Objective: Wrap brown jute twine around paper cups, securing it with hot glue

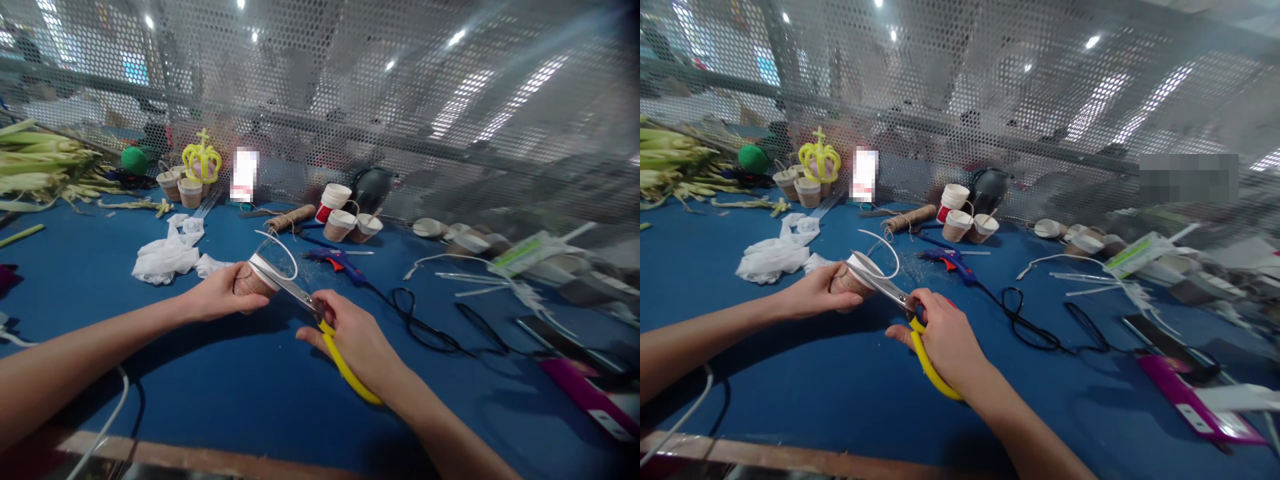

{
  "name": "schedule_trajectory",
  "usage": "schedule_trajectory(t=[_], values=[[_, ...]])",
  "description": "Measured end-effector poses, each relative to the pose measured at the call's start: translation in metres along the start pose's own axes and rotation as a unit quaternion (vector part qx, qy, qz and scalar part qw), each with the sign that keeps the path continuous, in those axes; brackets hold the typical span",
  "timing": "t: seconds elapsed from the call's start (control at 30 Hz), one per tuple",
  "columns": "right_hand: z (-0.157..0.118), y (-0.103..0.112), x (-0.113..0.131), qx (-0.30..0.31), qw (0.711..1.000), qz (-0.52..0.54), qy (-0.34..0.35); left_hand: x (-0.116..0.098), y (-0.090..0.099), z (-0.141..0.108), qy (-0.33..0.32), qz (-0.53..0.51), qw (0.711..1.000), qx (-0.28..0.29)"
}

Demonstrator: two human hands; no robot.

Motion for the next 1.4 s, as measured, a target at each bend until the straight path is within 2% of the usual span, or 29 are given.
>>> schedule_trajectory(t=[0.53,0.77,1.07,1.4], values=[[-0.0026,0.0034,0.0052,0.007,1.000,0.000,-0.020,0.0015,0.0018,0.0009,0.006,0.054,0.998,-0.042],[0.0002,-0.0032,-0.0031,0.004,1.000,0.001,0.010,-0.0015,-0.0007,-0.0033,-0.005,0.126,0.990,-0.057],[-0.0031,-0.0048,0.0014,-0.021,1.000,-0.005,0.018,0.0004,-0.0035,-0.0035,-0.018,0.118,0.991,-0.063],[-0.0021,-0.0010,0.0037,-0.020,1.000,-0.004,0.019,-0.0079,0.0042,-0.0033,-0.028,0.115,0.992,-0.047]])
Point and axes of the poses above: each hand's wrist, its own z-axis towards the middle knuckle, its own y-axis out of the back of the hand, x = y × z, the point moved 1 cm from there along z, towards the middle knuckle, and after that the axes turned 10 degrees about z, right-handed, at the moved point
